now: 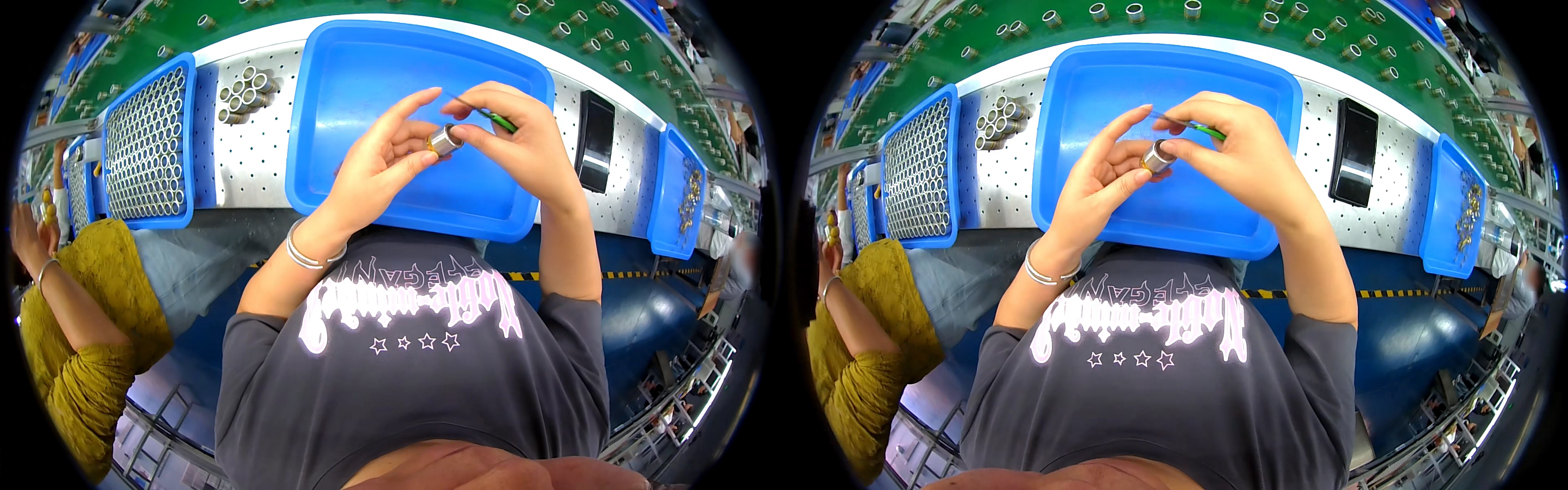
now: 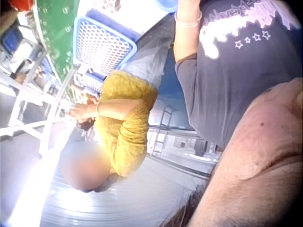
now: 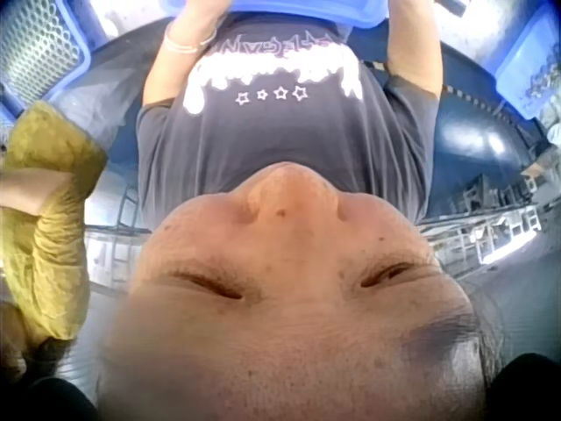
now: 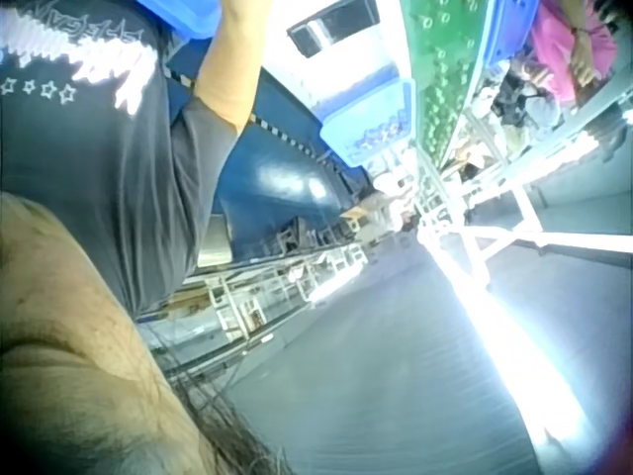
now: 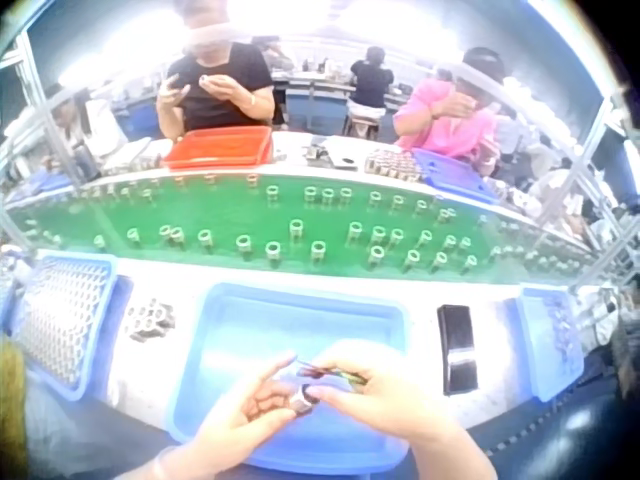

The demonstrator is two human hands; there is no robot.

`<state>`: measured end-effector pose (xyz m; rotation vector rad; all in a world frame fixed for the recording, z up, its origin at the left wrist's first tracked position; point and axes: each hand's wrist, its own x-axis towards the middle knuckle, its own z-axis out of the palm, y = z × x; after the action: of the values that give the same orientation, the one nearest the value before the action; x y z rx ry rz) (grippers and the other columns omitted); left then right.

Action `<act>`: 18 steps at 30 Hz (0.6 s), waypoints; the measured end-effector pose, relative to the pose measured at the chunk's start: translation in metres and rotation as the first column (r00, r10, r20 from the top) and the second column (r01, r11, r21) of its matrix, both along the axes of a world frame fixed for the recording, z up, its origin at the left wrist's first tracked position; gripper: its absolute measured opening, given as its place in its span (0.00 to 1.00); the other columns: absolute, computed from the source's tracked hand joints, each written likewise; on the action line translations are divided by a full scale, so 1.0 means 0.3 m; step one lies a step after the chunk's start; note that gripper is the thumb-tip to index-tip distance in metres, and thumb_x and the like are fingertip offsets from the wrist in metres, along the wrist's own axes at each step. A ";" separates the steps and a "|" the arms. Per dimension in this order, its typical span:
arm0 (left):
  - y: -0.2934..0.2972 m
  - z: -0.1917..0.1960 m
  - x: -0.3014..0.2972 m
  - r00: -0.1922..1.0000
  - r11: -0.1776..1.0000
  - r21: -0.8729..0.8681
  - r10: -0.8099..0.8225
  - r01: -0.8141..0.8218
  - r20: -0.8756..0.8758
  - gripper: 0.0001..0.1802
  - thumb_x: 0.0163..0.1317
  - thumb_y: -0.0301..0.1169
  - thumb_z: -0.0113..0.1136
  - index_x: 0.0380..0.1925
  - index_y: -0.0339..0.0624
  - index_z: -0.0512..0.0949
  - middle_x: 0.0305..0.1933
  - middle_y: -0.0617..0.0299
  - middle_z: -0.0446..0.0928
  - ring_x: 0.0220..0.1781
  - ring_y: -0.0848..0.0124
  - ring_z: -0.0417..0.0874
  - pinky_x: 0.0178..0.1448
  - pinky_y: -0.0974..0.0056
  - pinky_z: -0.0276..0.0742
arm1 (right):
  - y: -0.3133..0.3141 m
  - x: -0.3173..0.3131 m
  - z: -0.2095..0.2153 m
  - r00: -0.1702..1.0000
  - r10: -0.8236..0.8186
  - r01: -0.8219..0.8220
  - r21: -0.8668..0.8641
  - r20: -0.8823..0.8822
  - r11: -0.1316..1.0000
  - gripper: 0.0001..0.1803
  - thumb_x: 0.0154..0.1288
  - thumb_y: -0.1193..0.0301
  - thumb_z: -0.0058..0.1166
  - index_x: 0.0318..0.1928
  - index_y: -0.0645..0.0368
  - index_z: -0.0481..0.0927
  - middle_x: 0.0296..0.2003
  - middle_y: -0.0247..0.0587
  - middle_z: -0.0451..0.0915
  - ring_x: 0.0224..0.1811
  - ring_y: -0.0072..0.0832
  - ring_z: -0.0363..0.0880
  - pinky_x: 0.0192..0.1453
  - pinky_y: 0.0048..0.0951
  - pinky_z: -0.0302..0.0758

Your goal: The person uses a green-handled tool to scrape the rim of small metal cylinders. They pick up each cylinder from a blue tray, perform the scraping action, and place the finished item onto a green pegboard. The process is repeated continuously for multiple units.

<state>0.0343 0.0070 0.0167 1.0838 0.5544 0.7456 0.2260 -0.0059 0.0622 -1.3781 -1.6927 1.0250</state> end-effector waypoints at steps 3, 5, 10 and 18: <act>0.004 0.001 -0.005 1.000 0.999 -0.052 -0.011 0.012 0.027 0.32 0.62 0.26 0.54 0.64 0.38 0.54 0.49 0.50 0.74 0.50 0.65 0.77 0.56 0.62 0.73 | 0.014 0.008 -0.009 0.993 0.010 -0.011 0.010 0.118 1.000 0.06 0.54 0.77 0.57 0.34 0.64 0.78 0.30 0.39 0.78 0.31 0.26 0.74 0.32 0.24 0.69; 0.010 0.001 -0.017 0.998 0.991 -0.136 -0.003 0.011 0.063 0.32 0.61 0.25 0.55 0.64 0.37 0.55 0.48 0.51 0.74 0.49 0.65 0.78 0.55 0.63 0.73 | 0.007 -0.001 -0.010 0.996 -0.046 0.041 0.066 0.078 0.997 0.04 0.54 0.78 0.56 0.32 0.64 0.76 0.28 0.38 0.76 0.28 0.25 0.72 0.30 0.24 0.67; 0.018 -0.006 -0.011 0.991 0.974 -0.204 0.112 -0.097 0.067 0.29 0.59 0.23 0.57 0.61 0.38 0.61 0.46 0.52 0.75 0.46 0.67 0.79 0.53 0.66 0.74 | -0.010 -0.006 -0.036 0.993 -0.061 0.071 0.100 -0.098 0.992 0.03 0.57 0.78 0.55 0.31 0.63 0.75 0.25 0.35 0.73 0.26 0.19 0.68 0.29 0.20 0.64; 0.027 -0.003 0.004 0.982 0.978 -0.087 0.190 -0.188 0.011 0.28 0.57 0.21 0.59 0.59 0.37 0.64 0.45 0.52 0.76 0.46 0.68 0.79 0.51 0.68 0.76 | -0.004 -0.034 -0.042 0.929 0.003 -0.021 -0.045 -0.371 0.999 0.06 0.62 0.72 0.53 0.32 0.61 0.74 0.24 0.27 0.70 0.25 0.12 0.62 0.28 0.16 0.59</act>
<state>0.0355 0.0151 0.0157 0.9521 0.6735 0.8892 0.2157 -0.0070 0.0494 -1.1177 -1.4038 1.2525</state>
